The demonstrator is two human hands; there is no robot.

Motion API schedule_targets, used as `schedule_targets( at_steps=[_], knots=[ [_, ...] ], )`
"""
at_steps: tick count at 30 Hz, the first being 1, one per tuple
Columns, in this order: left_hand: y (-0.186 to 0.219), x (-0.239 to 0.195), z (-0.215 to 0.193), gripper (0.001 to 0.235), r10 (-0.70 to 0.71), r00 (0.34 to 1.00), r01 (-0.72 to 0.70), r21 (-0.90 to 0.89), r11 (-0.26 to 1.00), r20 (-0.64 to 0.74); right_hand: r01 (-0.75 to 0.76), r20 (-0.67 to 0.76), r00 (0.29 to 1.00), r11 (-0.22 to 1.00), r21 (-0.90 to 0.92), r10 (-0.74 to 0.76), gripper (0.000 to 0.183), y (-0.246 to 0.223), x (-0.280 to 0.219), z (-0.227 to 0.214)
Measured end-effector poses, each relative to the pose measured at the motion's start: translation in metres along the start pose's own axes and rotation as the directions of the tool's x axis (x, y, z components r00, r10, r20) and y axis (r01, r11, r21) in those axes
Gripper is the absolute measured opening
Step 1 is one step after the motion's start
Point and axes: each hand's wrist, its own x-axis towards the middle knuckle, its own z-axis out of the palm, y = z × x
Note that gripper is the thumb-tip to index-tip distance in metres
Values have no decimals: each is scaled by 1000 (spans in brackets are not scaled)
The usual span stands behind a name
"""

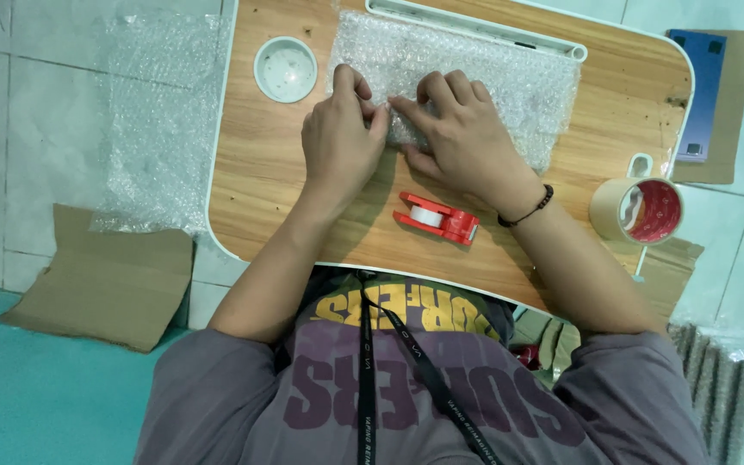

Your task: The person wraps a rectangular food package in bubble wrap and secures it with tape. They place the package on a sheet of bubble wrap, fold the wrap around it, and apply tape to seal the edges, then add a second layer of bubble wrap and tape it shut.

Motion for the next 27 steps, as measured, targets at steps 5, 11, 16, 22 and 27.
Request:
schedule_targets(
  at_steps=[5,11,16,22,27],
  knots=[
    [1,7,-2,25,-65,994,61,54,997,89,-25,22,999,999,38,24,64,5,1,10],
    [-4,9,0,26,-77,991,69,70,995,111,0,-38,999,999,37,1,56,8,-3,17],
    [-10,15,2,26,-94,982,73,125,989,165,2,-61,998,1000,17,-1,55,8,-5,20],
    [-11,18,-4,28,-69,977,56,67,996,201,-32,-46,998,995,95,36,77,9,-9,22],
    [-10,15,-3,24,-52,981,36,86,996,188,-16,-104,994,981,195,37,65,8,-8,20]
  ],
)
